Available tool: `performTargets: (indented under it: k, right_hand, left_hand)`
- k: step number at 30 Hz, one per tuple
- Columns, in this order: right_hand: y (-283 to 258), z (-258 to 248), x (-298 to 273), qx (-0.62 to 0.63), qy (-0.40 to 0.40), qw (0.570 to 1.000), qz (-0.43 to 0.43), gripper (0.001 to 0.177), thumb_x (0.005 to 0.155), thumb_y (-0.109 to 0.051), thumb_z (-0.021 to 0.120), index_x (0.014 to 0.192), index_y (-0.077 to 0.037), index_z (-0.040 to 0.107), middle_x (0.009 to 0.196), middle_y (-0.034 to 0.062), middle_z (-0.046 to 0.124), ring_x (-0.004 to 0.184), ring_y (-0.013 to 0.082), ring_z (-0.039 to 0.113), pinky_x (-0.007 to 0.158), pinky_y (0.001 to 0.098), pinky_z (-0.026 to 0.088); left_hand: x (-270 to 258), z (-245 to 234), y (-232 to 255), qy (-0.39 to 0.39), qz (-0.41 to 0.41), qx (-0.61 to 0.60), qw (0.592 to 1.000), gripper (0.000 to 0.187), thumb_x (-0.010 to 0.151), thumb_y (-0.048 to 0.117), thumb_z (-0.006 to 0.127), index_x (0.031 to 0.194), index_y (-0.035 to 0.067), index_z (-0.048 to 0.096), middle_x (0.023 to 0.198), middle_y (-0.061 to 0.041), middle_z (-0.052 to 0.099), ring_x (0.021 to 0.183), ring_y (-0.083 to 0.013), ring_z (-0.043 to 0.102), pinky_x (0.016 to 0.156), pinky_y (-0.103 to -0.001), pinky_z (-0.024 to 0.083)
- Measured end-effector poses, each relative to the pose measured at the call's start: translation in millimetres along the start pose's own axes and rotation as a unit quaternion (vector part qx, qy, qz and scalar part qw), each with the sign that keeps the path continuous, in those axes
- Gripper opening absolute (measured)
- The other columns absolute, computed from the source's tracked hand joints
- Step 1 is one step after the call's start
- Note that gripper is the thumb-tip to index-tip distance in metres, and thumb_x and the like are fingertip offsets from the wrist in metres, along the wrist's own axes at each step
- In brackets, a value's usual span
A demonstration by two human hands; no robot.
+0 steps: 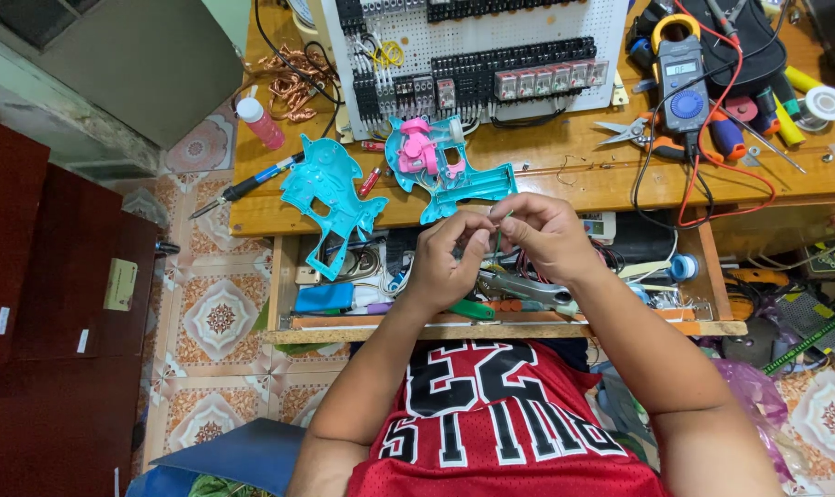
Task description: Repairing and testing electronic components of a plastic device using a multimeter and hand tools
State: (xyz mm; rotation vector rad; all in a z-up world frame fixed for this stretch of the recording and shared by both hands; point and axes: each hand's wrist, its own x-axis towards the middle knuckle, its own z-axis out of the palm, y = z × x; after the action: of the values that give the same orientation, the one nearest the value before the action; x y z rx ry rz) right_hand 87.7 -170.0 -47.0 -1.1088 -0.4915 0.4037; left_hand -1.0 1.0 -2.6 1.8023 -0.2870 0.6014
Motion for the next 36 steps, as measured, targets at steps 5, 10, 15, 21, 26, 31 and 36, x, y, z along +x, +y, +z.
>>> performTargets:
  k: [5,10,15,21,26,31,36]
  right_hand:
    - [3,-5,2,-0.013,-0.021,1.000,-0.014,0.009,0.095,-0.003,0.071,0.098,0.005,0.069,0.090,0.0165,0.069,0.064,0.0175,0.068,0.053,0.0268,0.056]
    - [3,-3,2,-0.023,-0.055,0.998,-0.026,0.010,0.098,-0.004,0.067,0.098,0.005,0.065,0.093,0.0161,0.066,0.067,0.0161,0.065,0.051,0.0273,0.057]
    - [11,2,-1,0.030,-0.073,0.996,-0.038,0.013,0.099,-0.004,0.066,0.094,0.008,0.060,0.092,0.0212,0.062,0.068,0.0183,0.062,0.049,0.0235,0.052]
    - [12,10,-2,0.055,-0.046,0.995,-0.071,0.020,0.103,-0.009,0.062,0.093,0.006,0.054,0.090,0.0220,0.058,0.070,0.0184,0.060,0.048,0.0192,0.049]
    - [-34,47,-10,-0.132,0.030,0.989,-0.055,0.038,0.112,-0.023,0.044,0.083,-0.003,0.056,0.070,0.0103,0.050,0.060,0.0157,0.052,0.053,0.0292,0.047]
    - [-21,-8,12,0.052,0.109,0.992,-0.027,0.020,0.113,-0.028,0.050,0.100,-0.013,0.048,0.077,0.0030,0.053,0.057,0.0151,0.062,0.053,0.0266,0.056]
    - [-12,-9,12,0.005,0.081,0.996,-0.031,0.016,0.107,-0.018,0.062,0.109,-0.004,0.053,0.090,0.0149,0.063,0.066,0.0183,0.070,0.057,0.0267,0.062]
  left_hand:
    - [-7,6,-6,0.004,-0.034,-0.076,0.997,0.011,0.100,0.009,0.060,0.098,0.007,0.071,0.063,-0.005,0.061,0.052,-0.0109,0.050,0.051,-0.026,0.046]
    - [-11,12,-12,-0.011,-0.077,-0.138,0.987,0.012,0.088,0.012,0.077,0.091,0.006,0.067,0.056,0.000,0.048,0.051,-0.0051,0.039,0.046,-0.021,0.035]
    - [-17,29,-35,0.012,-0.056,-0.137,0.989,0.032,0.082,0.007,0.085,0.073,0.009,0.055,0.044,0.004,0.034,0.047,-0.0035,0.032,0.042,-0.020,0.028]
    - [-15,36,-28,0.086,0.037,-0.053,0.994,0.043,0.080,0.001,0.083,0.057,0.015,0.049,0.038,0.001,0.030,0.033,-0.0207,0.041,0.041,-0.021,0.037]
    - [-17,35,-25,0.052,0.093,-0.018,0.994,0.034,0.081,0.001,0.070,0.057,0.019,0.054,0.046,-0.001,0.040,0.040,-0.0286,0.045,0.044,-0.026,0.041]
    - [-22,52,-3,0.068,0.109,-0.023,0.991,0.040,0.086,0.002,0.076,0.062,0.011,0.045,0.046,-0.009,0.036,0.039,-0.0340,0.043,0.041,-0.032,0.038]
    - [-19,34,-12,0.125,0.034,-0.029,0.991,0.031,0.081,0.013,0.088,0.074,0.012,0.058,0.043,0.000,0.029,0.037,-0.0163,0.037,0.044,-0.027,0.039]
